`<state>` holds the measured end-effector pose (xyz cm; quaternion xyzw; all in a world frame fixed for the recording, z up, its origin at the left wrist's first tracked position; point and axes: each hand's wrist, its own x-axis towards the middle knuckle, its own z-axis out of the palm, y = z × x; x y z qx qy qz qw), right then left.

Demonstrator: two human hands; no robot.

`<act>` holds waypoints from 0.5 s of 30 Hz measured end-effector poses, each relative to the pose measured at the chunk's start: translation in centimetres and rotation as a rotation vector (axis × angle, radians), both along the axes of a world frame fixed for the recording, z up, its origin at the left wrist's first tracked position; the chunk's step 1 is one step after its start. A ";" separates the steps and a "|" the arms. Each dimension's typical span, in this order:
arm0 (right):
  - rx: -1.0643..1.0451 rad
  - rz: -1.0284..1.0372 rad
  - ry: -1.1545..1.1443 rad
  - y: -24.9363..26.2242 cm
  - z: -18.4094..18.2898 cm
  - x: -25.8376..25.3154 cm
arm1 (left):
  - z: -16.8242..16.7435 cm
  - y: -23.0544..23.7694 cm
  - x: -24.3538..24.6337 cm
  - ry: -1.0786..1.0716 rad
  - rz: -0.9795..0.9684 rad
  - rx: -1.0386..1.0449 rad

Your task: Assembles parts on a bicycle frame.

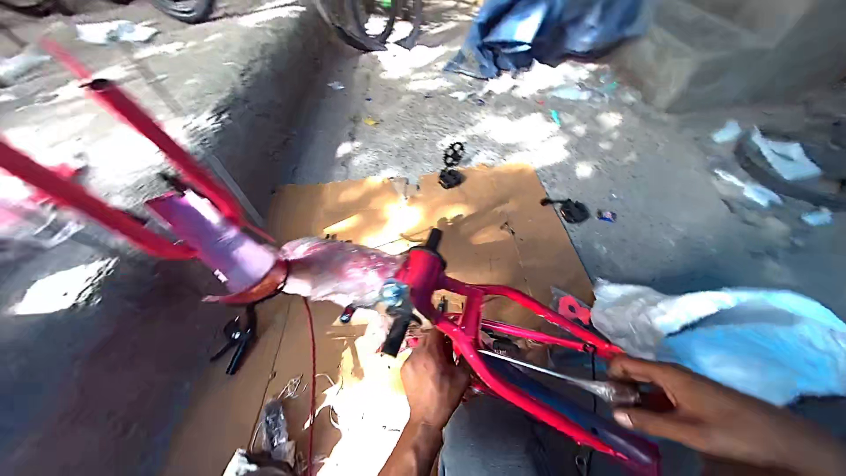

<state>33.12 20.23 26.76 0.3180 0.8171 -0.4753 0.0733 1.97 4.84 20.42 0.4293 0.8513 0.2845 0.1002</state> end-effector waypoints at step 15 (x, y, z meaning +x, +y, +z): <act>0.777 -0.013 0.041 -5.8 -1.5 1.8 | 2.8 -4.6 -3.0 -0.286 -0.156 -0.158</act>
